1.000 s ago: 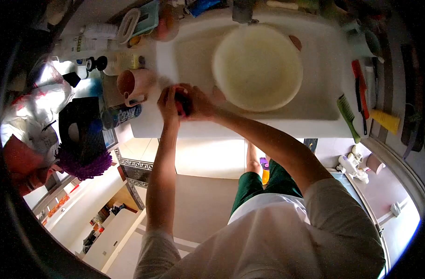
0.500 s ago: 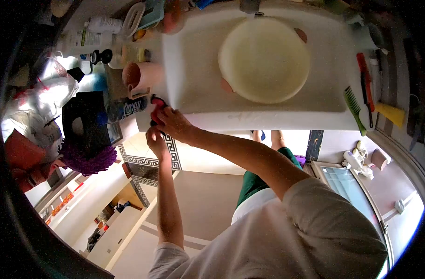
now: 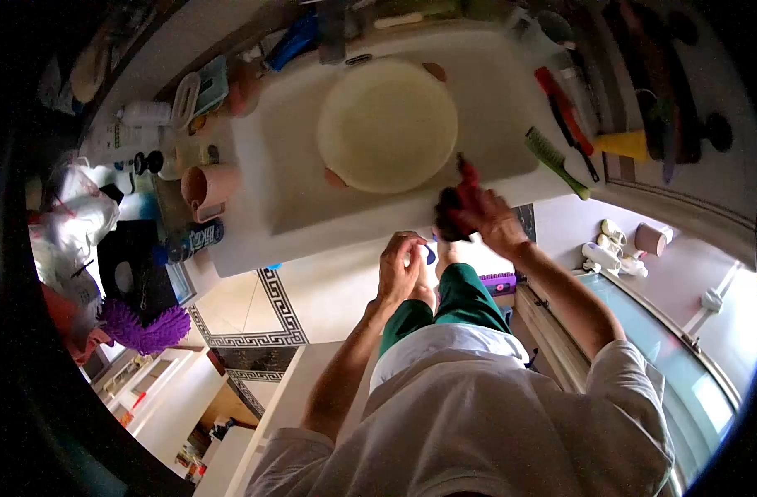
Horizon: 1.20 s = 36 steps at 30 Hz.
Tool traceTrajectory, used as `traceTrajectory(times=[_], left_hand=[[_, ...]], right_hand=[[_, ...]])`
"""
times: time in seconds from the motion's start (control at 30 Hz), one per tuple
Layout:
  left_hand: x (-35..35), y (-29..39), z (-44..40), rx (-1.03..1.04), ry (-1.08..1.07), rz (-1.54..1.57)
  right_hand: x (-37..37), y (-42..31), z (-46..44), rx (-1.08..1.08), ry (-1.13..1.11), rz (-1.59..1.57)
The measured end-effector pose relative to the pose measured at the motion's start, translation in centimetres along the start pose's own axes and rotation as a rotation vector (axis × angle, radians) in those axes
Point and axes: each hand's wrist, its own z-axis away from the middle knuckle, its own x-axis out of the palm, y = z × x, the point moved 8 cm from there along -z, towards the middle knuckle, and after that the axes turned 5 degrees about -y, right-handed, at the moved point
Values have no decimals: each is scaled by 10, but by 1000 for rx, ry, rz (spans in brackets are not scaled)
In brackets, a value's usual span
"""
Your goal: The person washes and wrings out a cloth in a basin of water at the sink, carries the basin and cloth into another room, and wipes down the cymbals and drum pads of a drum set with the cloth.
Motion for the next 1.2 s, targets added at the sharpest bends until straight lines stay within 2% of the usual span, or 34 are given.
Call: traceTrajectory(times=[0.03,0.07,0.17,0.23,0.27,0.33,0.37,0.4,0.43,0.5,0.57,0.6,0.67,0.73,0.77,0.8,0.9,0.93,1.0,1.03,1.1,1.13,1.2], left_hand=[[9,0,1,54,-56,-35],[14,0,2,25,-112,-40],[21,-9,6,-91,-244,-17],[23,-16,7,-147,-315,-5],[25,-19,6,-159,-350,-7],[19,-15,-1,-166,-389,28],[26,-41,-2,-276,-428,234],[13,-22,-11,-410,-399,473],[1,-1,-18,-541,-367,711],[-23,5,-39,-389,-236,523],[-32,19,-52,-303,-226,269],[-29,36,-55,-277,-277,355],[-30,96,-49,-240,-389,526],[-46,188,-36,104,-423,673],[-60,224,-24,38,-475,536],[-68,264,-10,194,-466,667],[-95,350,31,549,-313,833],[-101,368,45,647,-226,854],[-104,388,61,766,-109,845],[-104,393,62,803,-87,849],[-102,404,65,839,-116,870],[-99,408,67,853,-146,869],[-93,417,71,895,-182,851]], right_hand=[[-14,21,14,43,34,28],[-14,48,34,72,103,184],[-26,111,68,232,49,107],[-52,117,67,213,111,85],[-55,124,68,285,24,-3],[-89,117,51,251,204,-202],[-107,110,40,229,289,-303],[-159,76,21,153,458,-209],[-169,67,11,154,577,-182],[-191,68,-5,152,818,-127],[-136,117,-47,224,618,-197],[-115,134,-62,258,522,-227],[-123,126,-61,394,490,-361],[-126,121,-59,430,539,-450],[-115,117,-48,415,593,-481],[-108,115,-36,398,653,-507],[-77,105,-8,477,598,-1031],[-76,91,0,506,590,-1158],[-90,64,12,250,745,-1419],[-92,60,21,339,716,-1256],[-90,58,38,501,666,-1244],[-91,52,44,506,616,-1316],[-92,57,52,478,697,-1276]])
